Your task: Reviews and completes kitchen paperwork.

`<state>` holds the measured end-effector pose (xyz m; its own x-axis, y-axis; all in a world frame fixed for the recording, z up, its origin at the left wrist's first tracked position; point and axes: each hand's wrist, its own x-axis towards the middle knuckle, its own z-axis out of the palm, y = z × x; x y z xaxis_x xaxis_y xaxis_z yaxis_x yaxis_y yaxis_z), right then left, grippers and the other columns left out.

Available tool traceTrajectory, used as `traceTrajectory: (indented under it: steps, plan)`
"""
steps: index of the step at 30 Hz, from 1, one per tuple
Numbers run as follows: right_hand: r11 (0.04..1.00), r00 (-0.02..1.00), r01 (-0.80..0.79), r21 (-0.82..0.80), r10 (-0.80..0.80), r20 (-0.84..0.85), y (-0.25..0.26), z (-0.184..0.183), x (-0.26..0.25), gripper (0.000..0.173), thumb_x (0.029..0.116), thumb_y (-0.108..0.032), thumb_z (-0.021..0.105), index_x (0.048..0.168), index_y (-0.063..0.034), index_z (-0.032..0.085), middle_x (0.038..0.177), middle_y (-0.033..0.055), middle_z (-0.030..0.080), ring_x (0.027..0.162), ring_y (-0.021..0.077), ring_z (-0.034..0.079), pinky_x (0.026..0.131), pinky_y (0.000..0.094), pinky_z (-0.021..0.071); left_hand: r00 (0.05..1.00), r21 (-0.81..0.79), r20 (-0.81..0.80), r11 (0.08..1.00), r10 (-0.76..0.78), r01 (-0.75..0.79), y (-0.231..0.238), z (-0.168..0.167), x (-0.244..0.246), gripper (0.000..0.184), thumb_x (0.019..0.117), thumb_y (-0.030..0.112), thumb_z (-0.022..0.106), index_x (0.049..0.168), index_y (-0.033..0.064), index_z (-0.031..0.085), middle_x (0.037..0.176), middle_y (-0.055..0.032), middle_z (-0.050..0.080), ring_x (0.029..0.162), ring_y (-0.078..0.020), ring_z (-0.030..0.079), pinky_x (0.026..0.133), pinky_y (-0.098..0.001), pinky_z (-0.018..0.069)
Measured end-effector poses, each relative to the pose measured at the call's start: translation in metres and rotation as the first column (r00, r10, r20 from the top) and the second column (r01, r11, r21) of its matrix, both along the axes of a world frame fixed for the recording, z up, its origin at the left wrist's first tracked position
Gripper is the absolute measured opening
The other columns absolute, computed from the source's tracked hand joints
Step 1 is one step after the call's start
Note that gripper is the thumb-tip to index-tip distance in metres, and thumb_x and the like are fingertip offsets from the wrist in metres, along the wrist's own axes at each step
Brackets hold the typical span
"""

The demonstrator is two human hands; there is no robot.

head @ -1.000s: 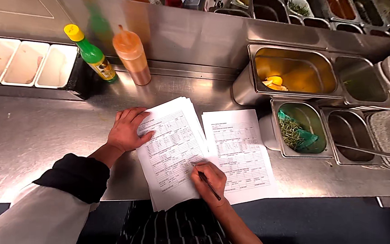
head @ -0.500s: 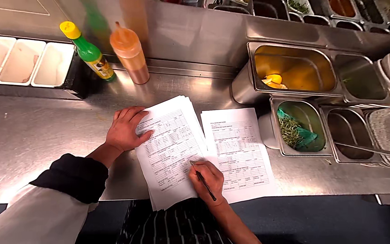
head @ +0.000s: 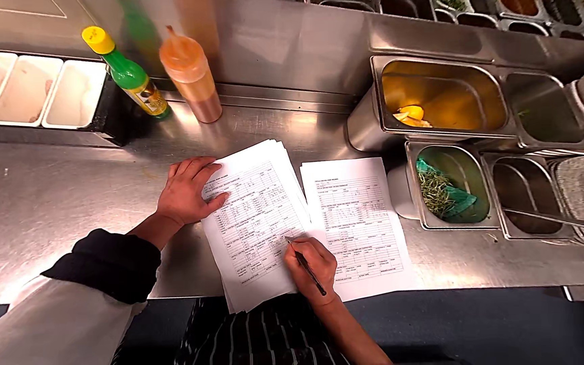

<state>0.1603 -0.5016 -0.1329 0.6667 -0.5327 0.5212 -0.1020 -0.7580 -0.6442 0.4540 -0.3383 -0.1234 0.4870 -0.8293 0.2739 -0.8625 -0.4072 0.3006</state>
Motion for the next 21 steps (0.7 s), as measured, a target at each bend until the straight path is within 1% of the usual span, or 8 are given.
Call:
traceTrajectory:
  steps: [4, 7, 11, 13, 16, 21]
  plan:
    - [1.0, 1.0, -0.004, -0.014, 0.004, 0.008, 0.0, 0.0002, -0.0001, 0.01, 0.0827, -0.006, 0.069, 0.073, -0.0061, 0.072, 0.078, 0.006, 0.074, 0.074, 0.0113, 0.072, 0.066, 0.0215, 0.0597, 1.0, -0.006, 0.005, 1.0, -0.004, 0.004, -0.0002, -0.0005, 0.0008, 0.072, 0.0879, 0.066, 0.053, 0.13, 0.0087, 0.067, 0.14, -0.0161, 0.061, 0.129, -0.0372, 0.057, 0.104, -0.0599, 0.0405]
    - [0.999, 1.0, 0.016, -0.041, -0.016, 0.007, 0.001, -0.0003, -0.0012, 0.011, 0.0819, -0.007, 0.069, 0.071, -0.0072, 0.07, 0.076, 0.0053, 0.073, 0.073, 0.0114, 0.071, 0.065, 0.0219, 0.0592, 1.0, -0.003, 0.008, 1.0, -0.001, 0.001, -0.0002, -0.001, 0.0002, 0.073, 0.088, 0.066, 0.053, 0.13, 0.0088, 0.067, 0.14, -0.0162, 0.061, 0.129, -0.037, 0.057, 0.104, -0.0597, 0.0403]
    - [0.996, 0.995, -0.074, -0.042, 0.077, 0.056, -0.0007, -0.0011, -0.005, 0.012, 0.0844, -0.007, 0.068, 0.073, -0.0069, 0.069, 0.077, 0.0053, 0.072, 0.072, 0.0106, 0.07, 0.064, 0.0213, 0.0582, 1.0, -0.01, 0.009, 1.0, -0.003, 0.003, -0.0004, -0.0012, 0.0004, 0.072, 0.0875, 0.066, 0.054, 0.13, 0.0093, 0.068, 0.14, -0.0152, 0.061, 0.129, -0.0361, 0.057, 0.105, -0.0591, 0.0402]
    - [0.994, 0.994, -0.096, -0.048, 0.098, 0.047, -0.0017, -0.0005, -0.0044, 0.012, 0.0857, -0.008, 0.067, 0.074, -0.0072, 0.07, 0.078, 0.0052, 0.073, 0.072, 0.0107, 0.07, 0.064, 0.0217, 0.0586, 1.0, -0.013, 0.011, 1.0, -0.003, 0.003, -0.0005, -0.0017, 0.0011, 0.072, 0.0879, 0.066, 0.054, 0.13, 0.0095, 0.068, 0.14, -0.0149, 0.062, 0.129, -0.0359, 0.057, 0.104, -0.0587, 0.0405]
    - [0.995, 0.995, -0.094, -0.043, 0.095, 0.011, -0.0005, -0.0005, -0.0041, 0.014, 0.0855, -0.009, 0.067, 0.072, -0.0079, 0.07, 0.077, 0.0049, 0.072, 0.071, 0.011, 0.07, 0.063, 0.0219, 0.0575, 1.0, 0.001, 0.011, 1.0, -0.006, 0.006, 0.0006, -0.0014, 0.0002, 0.073, 0.0881, 0.066, 0.053, 0.131, 0.0088, 0.067, 0.141, -0.0156, 0.061, 0.129, -0.0371, 0.057, 0.105, -0.0597, 0.0402]
    - [0.997, 0.998, -0.07, -0.04, 0.07, 0.006, -0.0011, 0.0001, -0.0031, 0.014, 0.0848, -0.009, 0.067, 0.071, -0.0081, 0.069, 0.075, 0.0044, 0.072, 0.071, 0.0108, 0.07, 0.063, 0.0215, 0.0576, 1.0, -0.007, 0.015, 1.0, -0.004, 0.004, 0.0, -0.0009, 0.0009, 0.072, 0.0875, 0.066, 0.054, 0.13, 0.009, 0.067, 0.14, -0.0155, 0.062, 0.129, -0.0373, 0.057, 0.104, -0.0601, 0.0406]
